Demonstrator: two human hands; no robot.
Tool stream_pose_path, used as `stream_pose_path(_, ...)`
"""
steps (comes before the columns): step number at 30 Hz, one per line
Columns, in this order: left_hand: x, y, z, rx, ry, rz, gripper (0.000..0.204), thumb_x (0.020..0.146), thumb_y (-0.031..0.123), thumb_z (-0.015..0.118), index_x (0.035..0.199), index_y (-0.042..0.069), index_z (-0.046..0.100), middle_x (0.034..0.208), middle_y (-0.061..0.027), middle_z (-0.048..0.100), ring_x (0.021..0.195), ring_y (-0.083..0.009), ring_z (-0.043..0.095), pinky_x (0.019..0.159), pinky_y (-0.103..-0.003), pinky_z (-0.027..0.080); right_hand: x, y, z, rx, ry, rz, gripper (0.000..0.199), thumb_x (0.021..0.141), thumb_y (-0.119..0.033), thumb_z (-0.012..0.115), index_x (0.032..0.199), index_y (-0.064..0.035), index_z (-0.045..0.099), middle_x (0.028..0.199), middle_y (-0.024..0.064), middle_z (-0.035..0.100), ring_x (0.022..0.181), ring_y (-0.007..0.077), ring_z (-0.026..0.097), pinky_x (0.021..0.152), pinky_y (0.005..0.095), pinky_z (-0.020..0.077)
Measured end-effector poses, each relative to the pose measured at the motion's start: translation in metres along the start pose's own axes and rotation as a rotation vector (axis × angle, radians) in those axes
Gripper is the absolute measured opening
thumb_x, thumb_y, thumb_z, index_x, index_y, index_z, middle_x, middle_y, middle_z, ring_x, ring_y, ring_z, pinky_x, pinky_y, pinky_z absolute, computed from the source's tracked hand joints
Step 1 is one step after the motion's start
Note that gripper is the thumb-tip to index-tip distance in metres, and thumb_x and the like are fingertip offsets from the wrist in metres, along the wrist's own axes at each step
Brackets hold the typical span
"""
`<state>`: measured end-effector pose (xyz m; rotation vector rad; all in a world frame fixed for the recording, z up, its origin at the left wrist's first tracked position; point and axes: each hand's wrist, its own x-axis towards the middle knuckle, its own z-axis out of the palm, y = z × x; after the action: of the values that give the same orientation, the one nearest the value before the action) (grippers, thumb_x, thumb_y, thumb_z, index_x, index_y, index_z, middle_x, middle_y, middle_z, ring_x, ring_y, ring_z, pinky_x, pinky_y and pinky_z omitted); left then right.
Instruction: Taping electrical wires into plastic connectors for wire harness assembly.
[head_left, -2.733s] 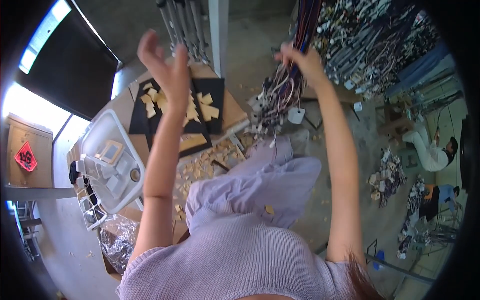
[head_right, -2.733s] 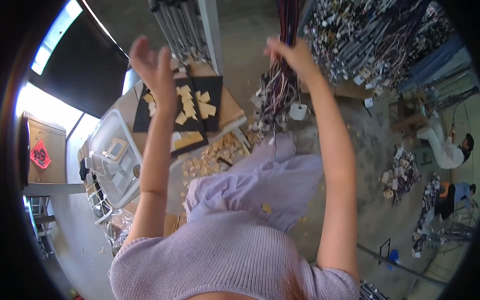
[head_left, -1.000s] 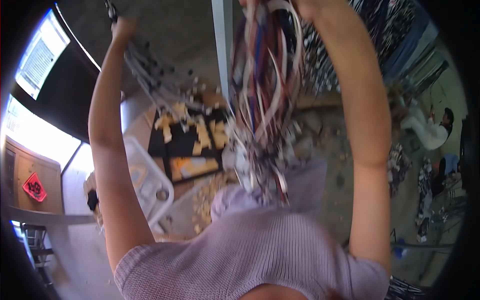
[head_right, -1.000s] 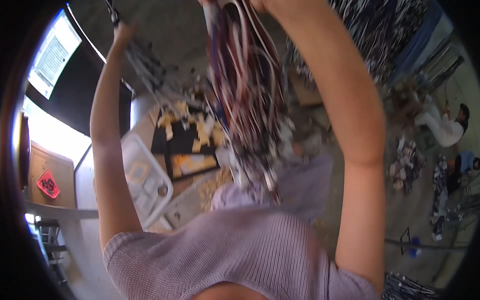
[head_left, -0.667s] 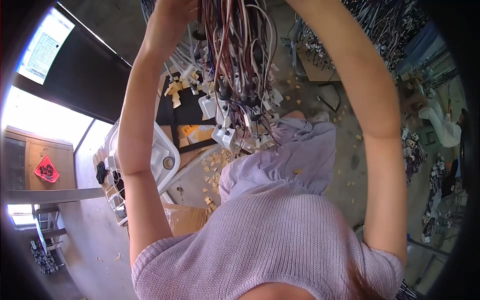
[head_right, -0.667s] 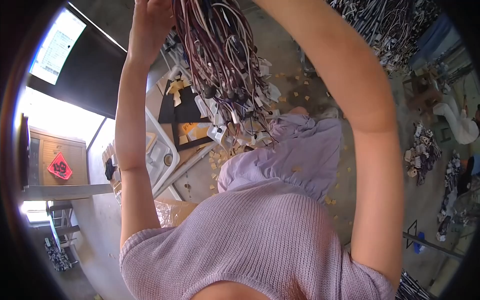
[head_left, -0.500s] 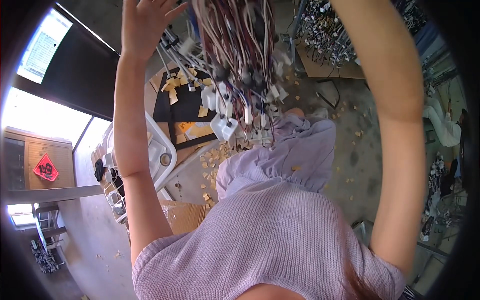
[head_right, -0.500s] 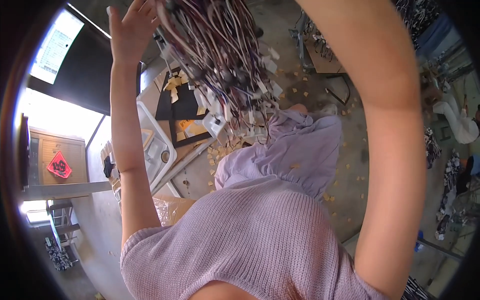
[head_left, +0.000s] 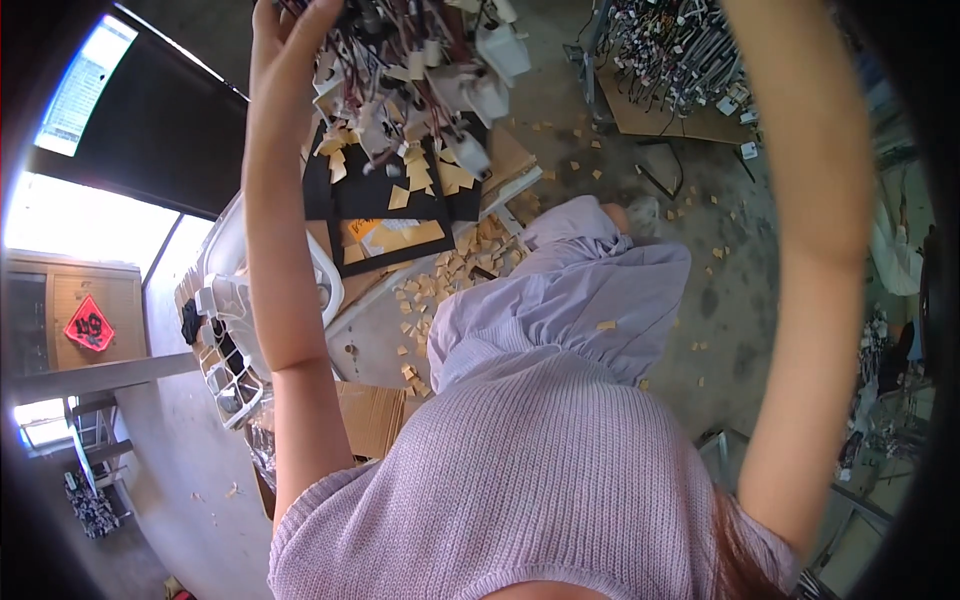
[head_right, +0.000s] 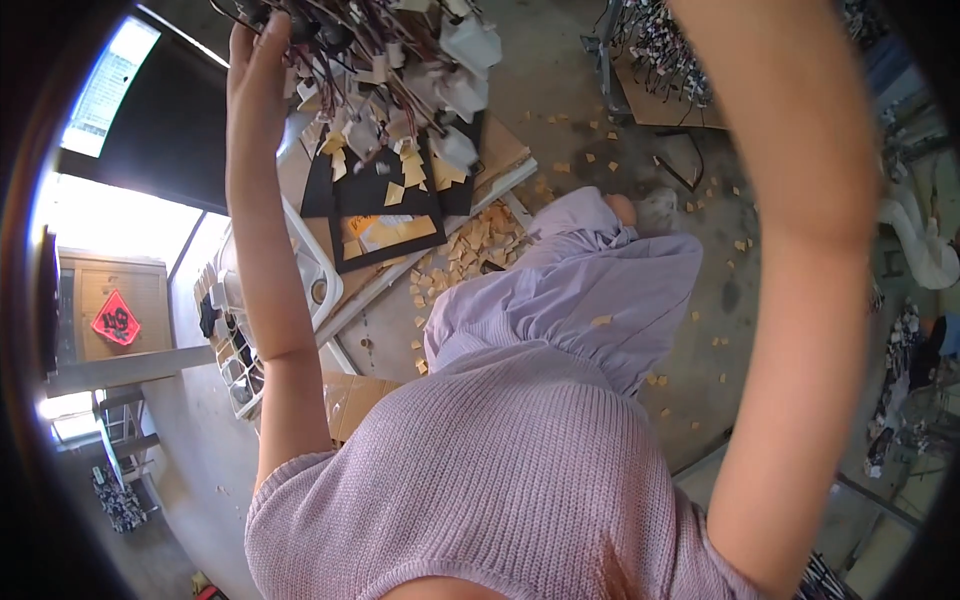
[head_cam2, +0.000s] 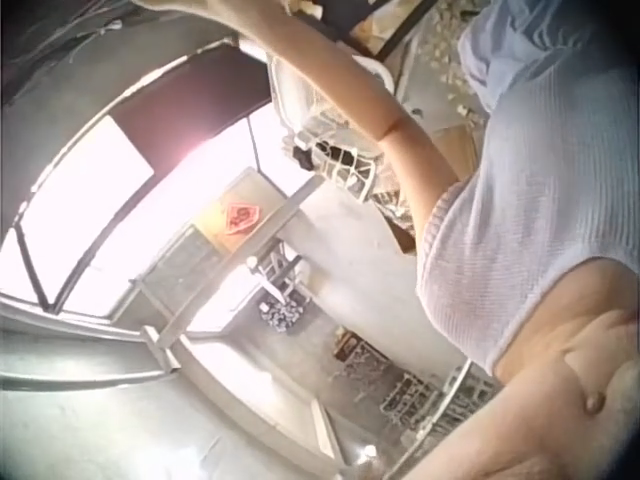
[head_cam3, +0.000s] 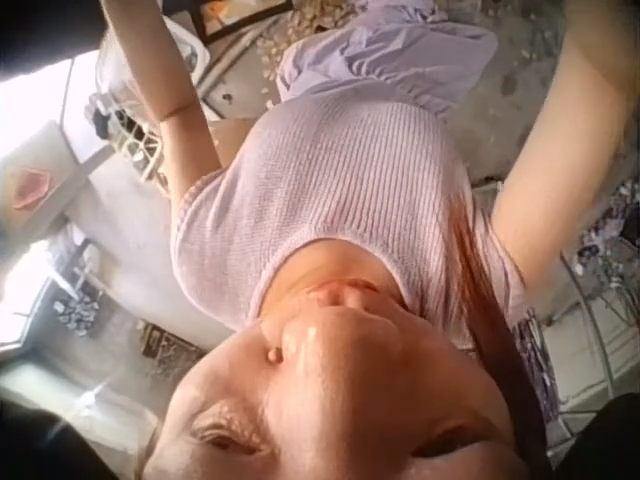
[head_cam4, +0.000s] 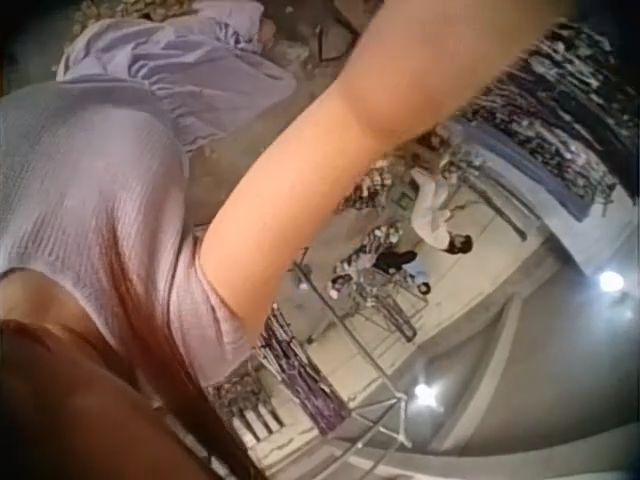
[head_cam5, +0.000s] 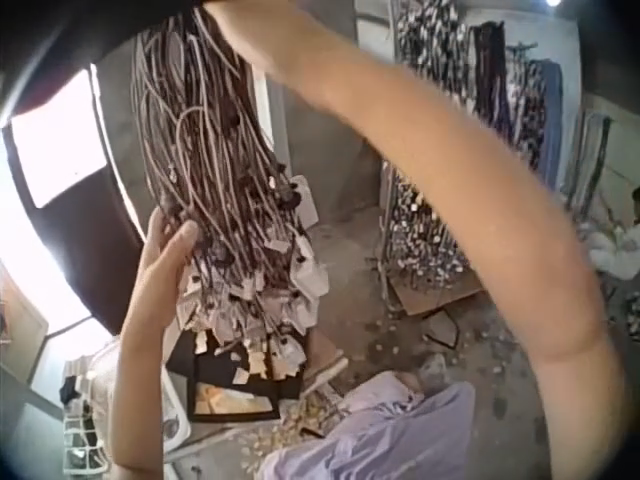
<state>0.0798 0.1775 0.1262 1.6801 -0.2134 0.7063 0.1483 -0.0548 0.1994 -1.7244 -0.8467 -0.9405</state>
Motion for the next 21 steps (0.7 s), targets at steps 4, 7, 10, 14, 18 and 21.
stream_pose_path(4,-0.068,0.0,-0.015,-0.045,0.399,0.152,0.054,0.091,0.014,0.058,0.133,-0.002,0.029,0.124,-0.019,0.051,0.112,-0.0197,0.051,0.097,-0.031,0.039,-0.113,0.023,-0.017,0.018,0.012,-0.008,0.033,0.095,-0.034,0.053,0.08,-0.0052,0.053,0.06,0.0043,0.048,0.052,0.0165,0.049,0.055,0.0311,0.0428)
stream_pose_path(7,-0.118,-0.006,0.008,0.139,0.59,0.316,0.03,0.09,0.004,0.05,0.119,0.004,0.042,0.105,-0.0089,0.056,0.091,-0.0146,0.053,0.079,-0.026,0.043,-0.283,0.083,-0.034,-0.452,-0.96,0.658,0.038,0.095,-0.039,0.048,0.11,-0.0061,0.061,0.099,0.016,0.067,0.095,0.0318,0.063,0.08,0.0421,0.0478)
stream_pose_path(10,-0.177,-0.018,0.044,0.091,0.307,0.118,0.026,0.085,-0.003,0.051,0.11,0.003,0.051,0.103,-0.0071,0.055,0.086,-0.014,0.055,0.071,-0.025,0.045,-0.335,0.025,-0.016,-0.574,-1.48,0.263,0.054,0.091,-0.053,0.043,0.1,-0.0058,0.068,0.095,0.0188,0.067,0.089,0.0356,0.064,0.084,0.0455,0.0468)
stream_pose_path(14,-0.232,-0.001,0.088,-0.166,0.098,-0.031,0.029,0.085,-0.007,0.047,0.112,0.001,0.05,0.104,-0.0075,0.058,0.092,-0.0135,0.059,0.076,-0.026,0.047,-0.386,-0.002,0.014,-0.015,-1.394,0.314,0.059,0.087,-0.058,0.046,0.093,-0.0041,0.069,0.086,0.022,0.067,0.085,0.0381,0.064,0.076,0.0476,0.0485)
stream_pose_path(18,-0.264,0.001,0.081,-0.124,0.112,-0.021,0.027,0.083,-0.01,0.048,0.108,-0.001,0.053,0.091,-0.0085,0.06,0.081,-0.0133,0.061,0.069,-0.026,0.049,-0.371,-0.037,0.015,-0.06,-1.276,0.355,0.051,0.085,-0.052,0.052,0.093,-0.0043,0.068,0.084,0.0206,0.068,0.081,0.0386,0.065,0.075,0.047,0.0487)
stream_pose_path(21,-0.273,-0.004,0.056,0.238,0.206,0.078,0.019,0.078,-0.007,0.055,0.094,0.0,0.061,0.075,-0.0085,0.061,0.064,-0.0179,0.062,0.059,-0.028,0.05,-0.366,-0.038,0.018,-0.192,-1.431,0.299,0.046,0.085,-0.048,0.055,0.091,-0.005,0.067,0.081,0.0201,0.067,0.079,0.037,0.065,0.073,0.0467,0.0487)
